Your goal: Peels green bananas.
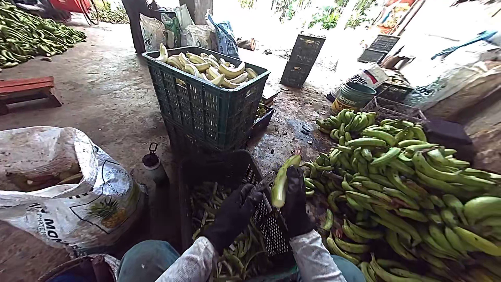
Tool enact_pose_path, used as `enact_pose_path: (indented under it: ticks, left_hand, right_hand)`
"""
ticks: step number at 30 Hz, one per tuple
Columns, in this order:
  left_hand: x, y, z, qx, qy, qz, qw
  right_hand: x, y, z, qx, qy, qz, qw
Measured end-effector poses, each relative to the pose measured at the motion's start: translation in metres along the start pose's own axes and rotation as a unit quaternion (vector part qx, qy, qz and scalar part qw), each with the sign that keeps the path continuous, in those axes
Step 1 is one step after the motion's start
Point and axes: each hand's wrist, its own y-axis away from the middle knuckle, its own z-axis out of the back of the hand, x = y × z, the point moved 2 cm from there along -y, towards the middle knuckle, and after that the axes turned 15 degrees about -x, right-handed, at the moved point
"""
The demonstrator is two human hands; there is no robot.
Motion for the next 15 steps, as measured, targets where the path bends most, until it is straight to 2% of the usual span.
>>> enact_pose_path:
  ticks: [15]
  left_hand:
    - [-0.003,0.013,-0.004,0.035,-0.026,-0.004,0.999]
  right_hand:
    - [-0.003,-0.002,0.002,-0.034,-0.030,-0.023,0.999]
